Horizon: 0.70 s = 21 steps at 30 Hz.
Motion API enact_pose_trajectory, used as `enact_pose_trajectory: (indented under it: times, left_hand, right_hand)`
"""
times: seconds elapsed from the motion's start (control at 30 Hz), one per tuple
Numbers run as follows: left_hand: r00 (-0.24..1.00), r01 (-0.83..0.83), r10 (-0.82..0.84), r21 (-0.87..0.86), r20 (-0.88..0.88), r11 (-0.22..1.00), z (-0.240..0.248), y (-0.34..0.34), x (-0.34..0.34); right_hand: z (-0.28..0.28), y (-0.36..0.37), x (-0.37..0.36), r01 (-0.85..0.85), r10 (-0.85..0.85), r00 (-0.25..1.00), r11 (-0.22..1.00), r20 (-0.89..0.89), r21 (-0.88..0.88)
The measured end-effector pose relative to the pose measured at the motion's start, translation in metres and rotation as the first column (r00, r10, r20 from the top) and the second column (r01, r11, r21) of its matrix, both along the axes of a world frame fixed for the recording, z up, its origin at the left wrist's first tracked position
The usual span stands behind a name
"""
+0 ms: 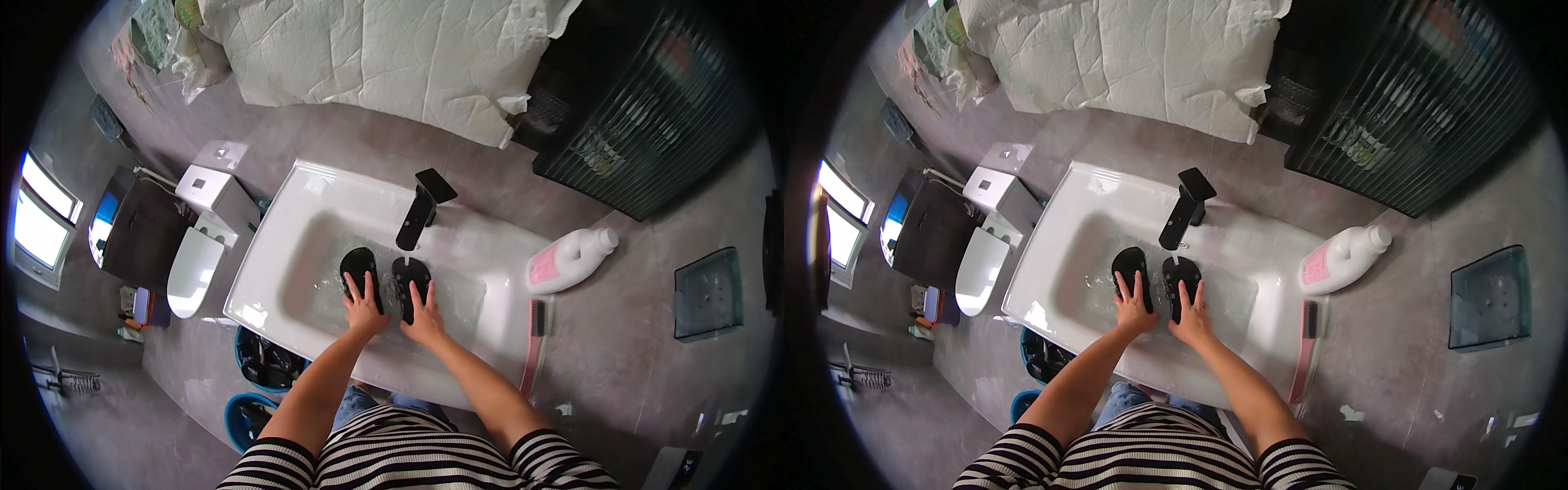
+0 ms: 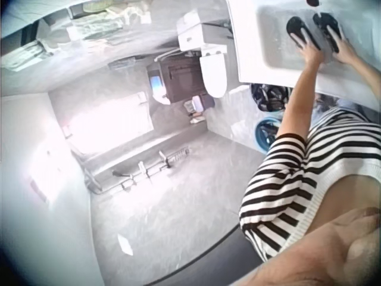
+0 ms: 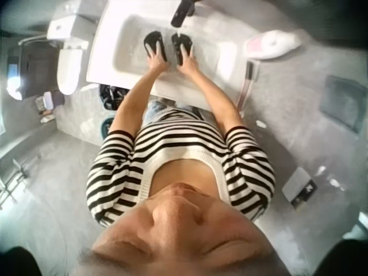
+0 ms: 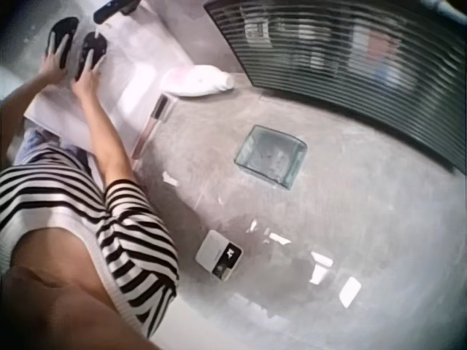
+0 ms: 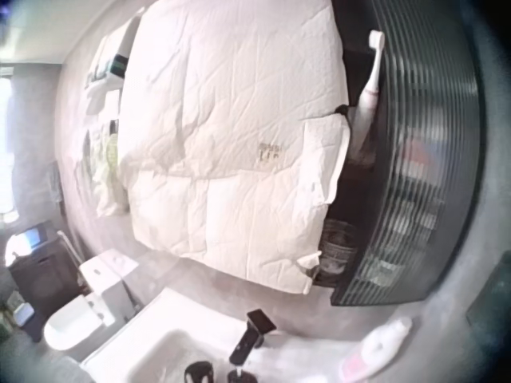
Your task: The person washes multiple pairs of shoes and sandals in a bathroom sink. They rinse each pair under running water, scrub them by hand, and place them into blue plastic basins on the floor.
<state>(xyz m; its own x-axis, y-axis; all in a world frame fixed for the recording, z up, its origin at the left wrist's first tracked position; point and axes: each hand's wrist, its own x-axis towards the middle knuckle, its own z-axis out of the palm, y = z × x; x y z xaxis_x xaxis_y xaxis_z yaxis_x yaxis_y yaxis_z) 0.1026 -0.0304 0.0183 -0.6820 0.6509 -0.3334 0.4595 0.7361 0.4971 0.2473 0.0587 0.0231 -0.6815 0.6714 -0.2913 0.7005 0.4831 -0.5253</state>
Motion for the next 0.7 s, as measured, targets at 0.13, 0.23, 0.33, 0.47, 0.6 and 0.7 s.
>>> enact_pose_trajectory:
  times: [0.13,0.23,0.33,0.47,0.6,0.7]
  left_hand:
    - [0.92,-0.22,0.139,0.191,0.365,0.956,-0.016,-0.015,-0.029]
    - [0.315,-0.509,0.087,0.091,0.945,0.856,0.061,-0.029,-0.036]
    - [-0.062,-0.636,-0.078,0.021,0.995,0.772,0.083,-0.068,-0.054]
    - [-0.261,-0.72,-0.326,0.041,0.908,0.692,0.13,-0.092,-0.054]
    - [0.113,-0.76,0.026,0.069,0.993,0.646,0.107,-0.102,-0.058]
    - [-0.041,-0.814,-0.263,0.12,0.964,0.568,0.101,-0.143,-0.074]
  right_hand:
    - [-0.019,0.022,0.007,0.101,-0.175,0.947,0.958,-0.268,-0.269]
    - [0.017,0.053,0.027,-0.012,-0.332,0.897,0.645,-0.294,-0.764]
    - [0.102,0.053,0.036,0.043,-0.358,0.929,0.355,-0.093,-0.934]
    - [0.141,0.067,0.057,-0.166,-0.401,0.899,0.066,-0.179,-0.984]
    - [0.119,0.051,0.051,-0.01,0.008,1.0,0.978,-0.013,-0.207]
    - [0.124,0.033,0.036,0.06,-0.166,0.975,0.837,-0.149,-0.544]
